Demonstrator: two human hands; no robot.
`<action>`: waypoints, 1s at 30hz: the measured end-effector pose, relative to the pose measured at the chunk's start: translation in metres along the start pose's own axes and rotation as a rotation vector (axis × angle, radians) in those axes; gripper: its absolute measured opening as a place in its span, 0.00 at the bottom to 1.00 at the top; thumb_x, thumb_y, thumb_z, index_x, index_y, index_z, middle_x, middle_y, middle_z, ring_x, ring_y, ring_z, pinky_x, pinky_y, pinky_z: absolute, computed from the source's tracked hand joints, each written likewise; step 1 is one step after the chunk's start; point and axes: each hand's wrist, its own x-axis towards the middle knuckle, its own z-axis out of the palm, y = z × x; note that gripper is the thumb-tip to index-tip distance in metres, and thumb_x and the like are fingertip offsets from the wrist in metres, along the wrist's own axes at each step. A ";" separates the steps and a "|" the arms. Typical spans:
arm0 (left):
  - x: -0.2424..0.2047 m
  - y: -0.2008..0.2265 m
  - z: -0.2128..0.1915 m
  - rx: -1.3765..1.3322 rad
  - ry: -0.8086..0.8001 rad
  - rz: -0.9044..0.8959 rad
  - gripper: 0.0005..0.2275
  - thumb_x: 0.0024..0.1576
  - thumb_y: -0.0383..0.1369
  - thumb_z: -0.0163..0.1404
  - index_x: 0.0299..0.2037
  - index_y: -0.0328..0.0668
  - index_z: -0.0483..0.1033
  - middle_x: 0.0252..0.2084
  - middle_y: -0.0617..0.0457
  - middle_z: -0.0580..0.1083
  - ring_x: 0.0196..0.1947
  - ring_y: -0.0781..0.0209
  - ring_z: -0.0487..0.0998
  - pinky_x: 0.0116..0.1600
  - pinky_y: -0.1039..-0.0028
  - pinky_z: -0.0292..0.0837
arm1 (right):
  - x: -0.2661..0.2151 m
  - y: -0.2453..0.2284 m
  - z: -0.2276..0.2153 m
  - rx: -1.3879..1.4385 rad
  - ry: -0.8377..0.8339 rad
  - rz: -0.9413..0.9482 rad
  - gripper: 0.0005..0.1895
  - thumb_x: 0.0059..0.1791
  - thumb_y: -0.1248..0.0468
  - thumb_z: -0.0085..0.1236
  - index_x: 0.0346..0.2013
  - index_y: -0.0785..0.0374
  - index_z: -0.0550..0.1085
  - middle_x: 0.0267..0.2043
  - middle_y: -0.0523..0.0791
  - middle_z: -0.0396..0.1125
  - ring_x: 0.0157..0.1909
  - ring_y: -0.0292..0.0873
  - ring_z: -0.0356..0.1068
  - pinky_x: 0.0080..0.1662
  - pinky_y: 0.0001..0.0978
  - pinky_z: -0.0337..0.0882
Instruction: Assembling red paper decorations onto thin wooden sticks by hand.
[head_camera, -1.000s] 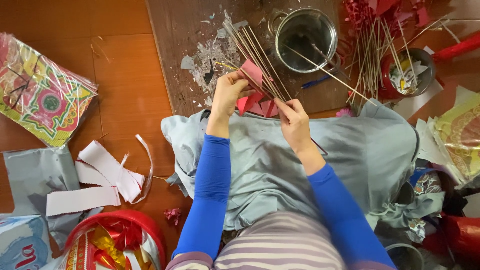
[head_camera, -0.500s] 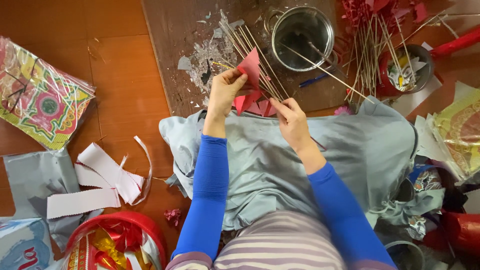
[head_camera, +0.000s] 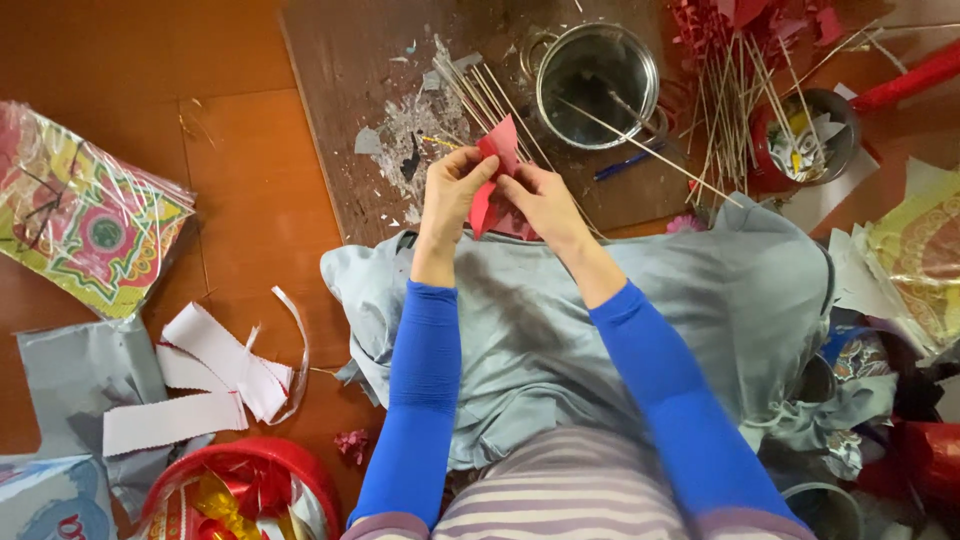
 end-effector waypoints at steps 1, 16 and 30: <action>-0.002 0.010 0.003 0.001 -0.003 0.002 0.05 0.61 0.26 0.58 0.42 0.31 0.80 0.36 0.57 0.78 0.35 0.71 0.75 0.42 0.80 0.73 | 0.002 -0.001 0.004 0.000 0.002 -0.003 0.12 0.58 0.64 0.54 0.51 0.70 0.77 0.42 0.40 0.74 0.40 0.28 0.70 0.42 0.21 0.72; 0.004 0.012 -0.005 -0.097 0.199 0.083 0.23 0.60 0.20 0.56 0.66 0.36 0.67 0.39 0.51 0.79 0.36 0.67 0.79 0.40 0.77 0.78 | -0.021 -0.019 0.013 -0.088 0.066 0.299 0.19 0.57 0.56 0.52 0.29 0.67 0.77 0.19 0.40 0.67 0.18 0.32 0.62 0.21 0.26 0.61; -0.013 0.066 0.009 -0.549 -0.014 0.023 0.19 0.67 0.34 0.40 0.69 0.48 0.58 0.48 0.47 0.77 0.48 0.57 0.80 0.54 0.64 0.78 | -0.134 -0.046 -0.077 -0.932 0.382 -0.317 0.12 0.52 0.75 0.56 0.49 0.65 0.76 0.38 0.52 0.67 0.38 0.52 0.69 0.39 0.41 0.69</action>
